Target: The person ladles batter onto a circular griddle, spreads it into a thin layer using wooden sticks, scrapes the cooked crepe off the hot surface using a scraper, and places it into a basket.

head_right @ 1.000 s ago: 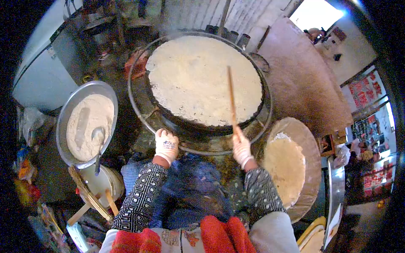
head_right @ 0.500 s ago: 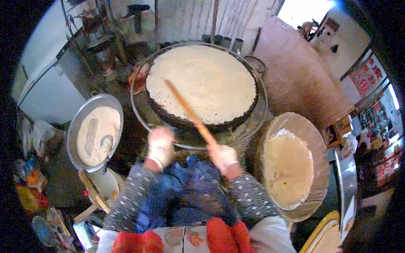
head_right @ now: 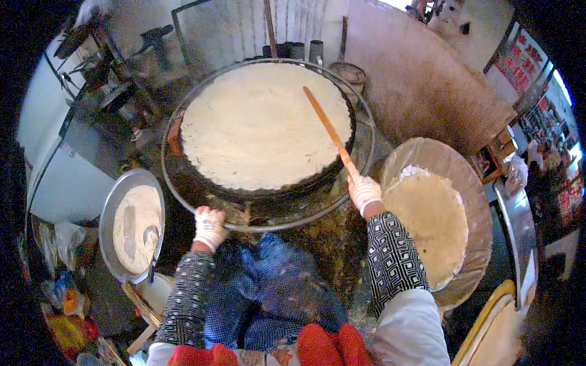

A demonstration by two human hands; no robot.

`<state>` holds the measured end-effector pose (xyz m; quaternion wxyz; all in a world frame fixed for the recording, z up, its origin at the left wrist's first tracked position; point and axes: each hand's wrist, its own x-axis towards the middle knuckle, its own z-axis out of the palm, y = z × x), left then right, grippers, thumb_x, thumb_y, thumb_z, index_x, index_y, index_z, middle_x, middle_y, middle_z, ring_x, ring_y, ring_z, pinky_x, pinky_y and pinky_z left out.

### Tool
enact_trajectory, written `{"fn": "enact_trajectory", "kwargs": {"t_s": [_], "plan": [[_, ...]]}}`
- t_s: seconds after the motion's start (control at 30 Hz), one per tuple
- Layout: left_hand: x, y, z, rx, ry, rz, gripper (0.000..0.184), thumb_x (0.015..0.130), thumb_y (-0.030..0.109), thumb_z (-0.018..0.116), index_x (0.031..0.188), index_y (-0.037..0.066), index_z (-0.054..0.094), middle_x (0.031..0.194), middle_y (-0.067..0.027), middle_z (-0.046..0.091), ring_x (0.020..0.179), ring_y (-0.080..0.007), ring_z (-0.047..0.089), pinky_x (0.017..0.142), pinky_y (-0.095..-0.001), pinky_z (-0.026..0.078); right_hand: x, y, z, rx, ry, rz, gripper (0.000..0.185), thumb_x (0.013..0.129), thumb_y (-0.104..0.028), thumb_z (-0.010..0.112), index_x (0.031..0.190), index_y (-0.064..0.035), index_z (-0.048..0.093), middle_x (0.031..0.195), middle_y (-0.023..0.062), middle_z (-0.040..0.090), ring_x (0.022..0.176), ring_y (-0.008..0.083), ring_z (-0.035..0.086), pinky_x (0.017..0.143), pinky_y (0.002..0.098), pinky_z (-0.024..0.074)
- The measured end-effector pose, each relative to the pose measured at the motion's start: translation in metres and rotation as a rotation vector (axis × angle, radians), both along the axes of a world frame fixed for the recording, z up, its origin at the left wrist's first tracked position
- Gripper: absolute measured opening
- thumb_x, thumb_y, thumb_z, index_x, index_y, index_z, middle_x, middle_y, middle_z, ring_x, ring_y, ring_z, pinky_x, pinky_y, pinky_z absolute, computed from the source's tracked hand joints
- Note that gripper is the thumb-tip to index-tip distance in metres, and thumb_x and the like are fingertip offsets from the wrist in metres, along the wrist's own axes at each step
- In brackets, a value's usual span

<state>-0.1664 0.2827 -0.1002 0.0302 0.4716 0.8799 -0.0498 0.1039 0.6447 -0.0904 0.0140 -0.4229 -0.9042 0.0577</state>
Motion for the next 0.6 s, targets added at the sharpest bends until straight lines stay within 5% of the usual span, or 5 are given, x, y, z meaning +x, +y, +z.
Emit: {"fn": "enact_trajectory", "kwargs": {"t_s": [0.23,0.27,0.43,0.5,0.6], "plan": [[-0.138,-0.033,-0.005,0.042,0.238,-0.157,0.010,0.066,0.018,0.065,0.073,0.016,0.072,0.088,-0.0088,0.065,0.103,-0.0275,0.057,0.113,-0.0447,0.028,-0.055,0.112,-0.018,0.029,0.155,-0.073,0.043,0.096,-0.037,0.047,0.138,-0.0421,0.044,0.093,0.0217,0.067,0.087,0.0425,0.064,0.079,0.0513,0.0490],[-0.184,-0.048,-0.047,0.090,0.325,-0.140,0.010,0.067,0.018,0.064,0.072,0.016,0.072,0.088,-0.0081,0.065,0.104,-0.0272,0.057,0.113,-0.0451,0.028,-0.066,0.126,-0.022,0.045,0.174,-0.073,0.043,0.096,-0.037,0.047,0.139,-0.0414,0.045,0.094,0.0225,0.067,0.087,0.0425,0.064,0.078,0.0505,0.0492],[-0.209,-0.042,-0.012,-0.188,0.448,-0.149,0.018,0.075,0.018,0.062,0.087,0.017,0.075,0.102,-0.0072,0.065,0.118,-0.0256,0.051,0.118,-0.0444,0.020,-0.074,0.186,-0.035,-0.004,0.333,-0.010,0.043,0.097,-0.035,0.048,0.139,-0.0315,0.048,0.105,0.0260,0.065,0.097,0.0427,0.062,0.084,0.0450,0.0498],[-0.215,-0.047,-0.010,-0.201,0.545,-0.173,0.017,0.074,0.016,0.061,0.086,0.018,0.074,0.100,-0.0070,0.065,0.116,-0.0245,0.052,0.117,-0.0444,0.022,-0.076,0.185,-0.032,-0.096,0.482,0.071,0.041,0.097,-0.028,0.053,0.138,-0.0220,0.053,0.114,0.0244,0.064,0.103,0.0385,0.062,0.089,0.0382,0.0493],[-0.213,-0.060,-0.005,-0.070,0.455,-0.159,0.021,0.077,0.010,0.057,0.087,0.016,0.073,0.097,-0.0056,0.065,0.109,-0.0240,0.056,0.114,-0.0399,0.029,-0.074,0.168,-0.029,-0.138,0.437,-0.093,0.036,0.097,-0.013,0.055,0.133,-0.0141,0.059,0.108,0.0074,0.069,0.095,0.0157,0.060,0.087,0.0263,0.0454]]}}
